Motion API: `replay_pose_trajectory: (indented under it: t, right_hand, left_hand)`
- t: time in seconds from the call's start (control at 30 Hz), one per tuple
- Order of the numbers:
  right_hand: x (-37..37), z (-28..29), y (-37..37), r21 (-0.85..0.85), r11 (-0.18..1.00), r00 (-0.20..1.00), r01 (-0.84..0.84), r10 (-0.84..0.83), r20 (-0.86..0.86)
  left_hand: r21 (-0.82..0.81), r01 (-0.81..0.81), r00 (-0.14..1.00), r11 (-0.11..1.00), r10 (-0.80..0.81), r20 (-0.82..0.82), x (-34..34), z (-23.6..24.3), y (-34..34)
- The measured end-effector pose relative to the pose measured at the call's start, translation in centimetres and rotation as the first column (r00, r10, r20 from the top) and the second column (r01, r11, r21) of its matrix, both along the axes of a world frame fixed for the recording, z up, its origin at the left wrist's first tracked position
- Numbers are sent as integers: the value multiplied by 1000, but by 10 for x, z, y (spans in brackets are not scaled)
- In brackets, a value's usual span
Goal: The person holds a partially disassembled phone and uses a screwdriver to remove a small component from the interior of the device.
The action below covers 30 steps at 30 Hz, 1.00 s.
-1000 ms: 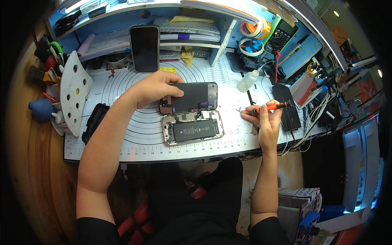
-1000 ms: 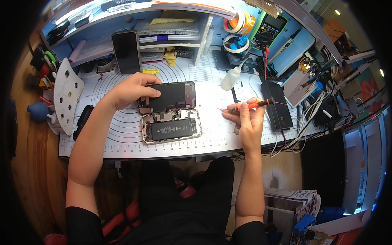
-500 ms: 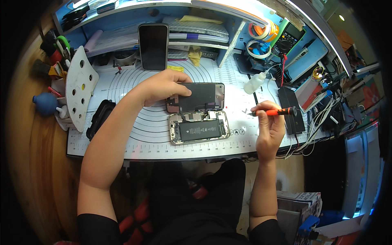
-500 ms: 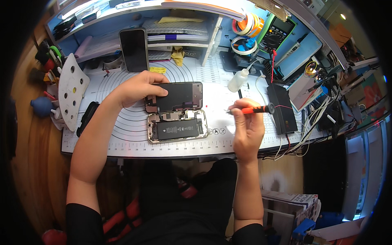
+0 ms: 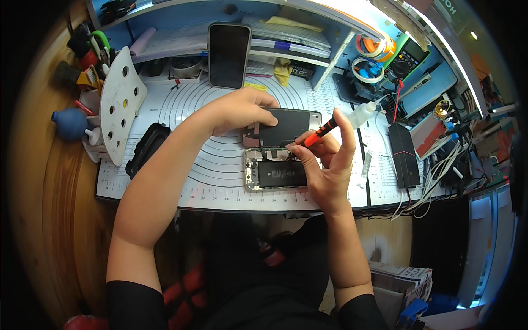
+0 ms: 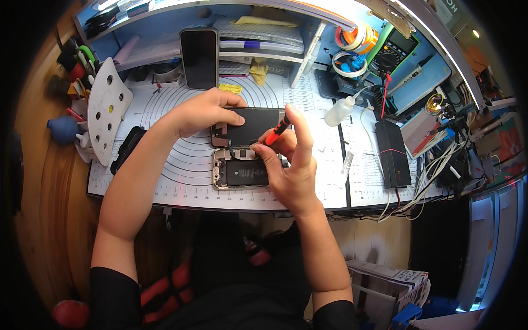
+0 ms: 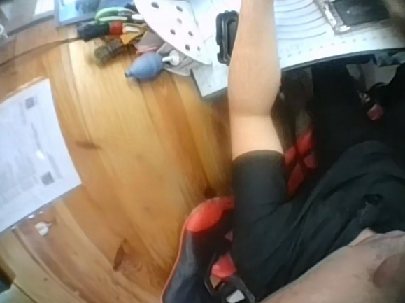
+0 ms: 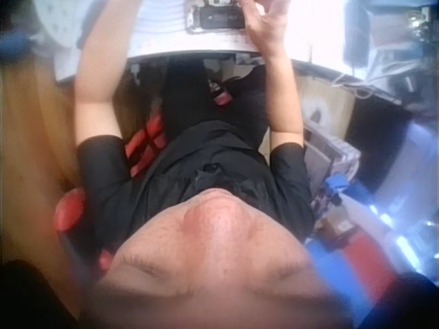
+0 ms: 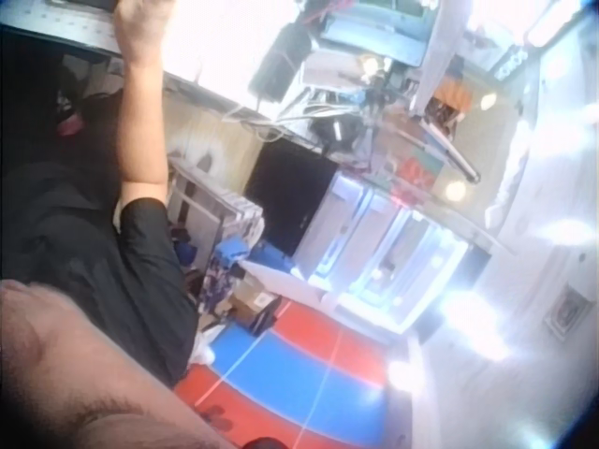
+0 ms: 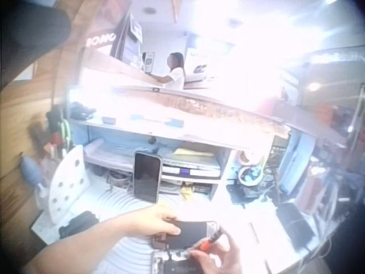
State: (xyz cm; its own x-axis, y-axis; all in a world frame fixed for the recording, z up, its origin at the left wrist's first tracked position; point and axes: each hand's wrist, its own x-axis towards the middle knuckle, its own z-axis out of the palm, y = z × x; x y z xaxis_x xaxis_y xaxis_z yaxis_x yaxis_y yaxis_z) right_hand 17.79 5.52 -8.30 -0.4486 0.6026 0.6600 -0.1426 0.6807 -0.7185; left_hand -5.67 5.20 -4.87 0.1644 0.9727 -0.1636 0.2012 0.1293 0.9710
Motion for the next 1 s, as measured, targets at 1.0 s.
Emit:
replay_pose_trajectory:
  t: [1.0]
  right_hand:
    - [-6, 18, 0, 240, 967, 985, 87, -120, 126]
  left_hand:
    - [-1, -3, 1000, 1000, 3, 11, -1, -2, 1]
